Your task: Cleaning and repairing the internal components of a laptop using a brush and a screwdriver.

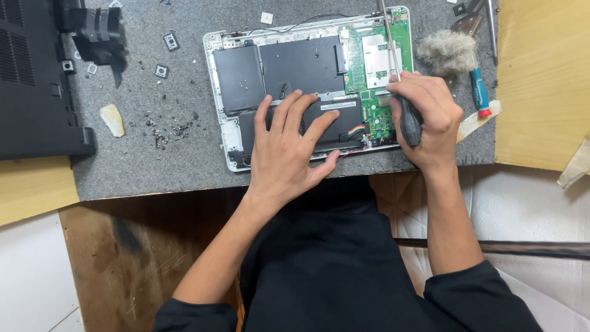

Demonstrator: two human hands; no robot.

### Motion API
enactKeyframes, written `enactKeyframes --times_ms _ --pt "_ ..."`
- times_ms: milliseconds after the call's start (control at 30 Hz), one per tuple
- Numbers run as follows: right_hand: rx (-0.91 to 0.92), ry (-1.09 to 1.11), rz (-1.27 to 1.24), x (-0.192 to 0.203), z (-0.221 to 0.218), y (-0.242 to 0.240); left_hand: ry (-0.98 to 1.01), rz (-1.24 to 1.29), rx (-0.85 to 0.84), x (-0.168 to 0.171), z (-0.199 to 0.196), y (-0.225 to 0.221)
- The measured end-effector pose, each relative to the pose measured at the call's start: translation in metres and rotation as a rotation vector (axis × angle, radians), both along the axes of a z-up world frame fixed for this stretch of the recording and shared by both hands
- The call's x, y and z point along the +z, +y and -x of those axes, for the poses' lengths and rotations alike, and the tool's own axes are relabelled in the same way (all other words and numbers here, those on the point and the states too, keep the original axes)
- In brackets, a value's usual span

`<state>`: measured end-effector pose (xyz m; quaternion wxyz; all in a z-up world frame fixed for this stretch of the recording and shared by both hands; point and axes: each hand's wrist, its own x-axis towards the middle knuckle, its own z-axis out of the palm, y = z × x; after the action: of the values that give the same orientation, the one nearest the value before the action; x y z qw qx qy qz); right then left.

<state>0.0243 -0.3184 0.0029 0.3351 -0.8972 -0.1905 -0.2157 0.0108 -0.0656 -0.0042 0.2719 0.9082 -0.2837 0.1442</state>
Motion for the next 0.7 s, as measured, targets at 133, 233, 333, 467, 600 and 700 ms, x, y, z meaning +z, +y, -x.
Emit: enactKeyframes --times_ms 133,233,333,467,600,700 --pt "0.002 0.001 -0.003 -0.0024 -0.0007 -0.0008 -0.019 -0.003 0.021 -0.0016 0.0008 -0.0012" --pt "-0.003 0.006 0.001 -0.0015 -0.0009 0.0001 -0.035 -0.02 0.037 -0.0054 0.0009 -0.0026" --pt "-0.002 0.006 0.001 -0.0002 -0.0012 0.0008 -0.035 -0.017 0.042 -0.0058 0.0013 -0.0038" --pt "0.001 -0.007 0.004 0.0 -0.0014 0.001 -0.03 -0.027 0.039 -0.0048 0.0015 -0.0037" --pt "-0.003 0.006 -0.013 -0.0008 -0.0018 0.0003 -0.043 -0.037 0.046 -0.0055 0.002 -0.0047" --pt "-0.01 0.007 -0.018 -0.0015 -0.0023 -0.0006 -0.055 -0.044 0.052 -0.0058 0.0012 -0.0053"
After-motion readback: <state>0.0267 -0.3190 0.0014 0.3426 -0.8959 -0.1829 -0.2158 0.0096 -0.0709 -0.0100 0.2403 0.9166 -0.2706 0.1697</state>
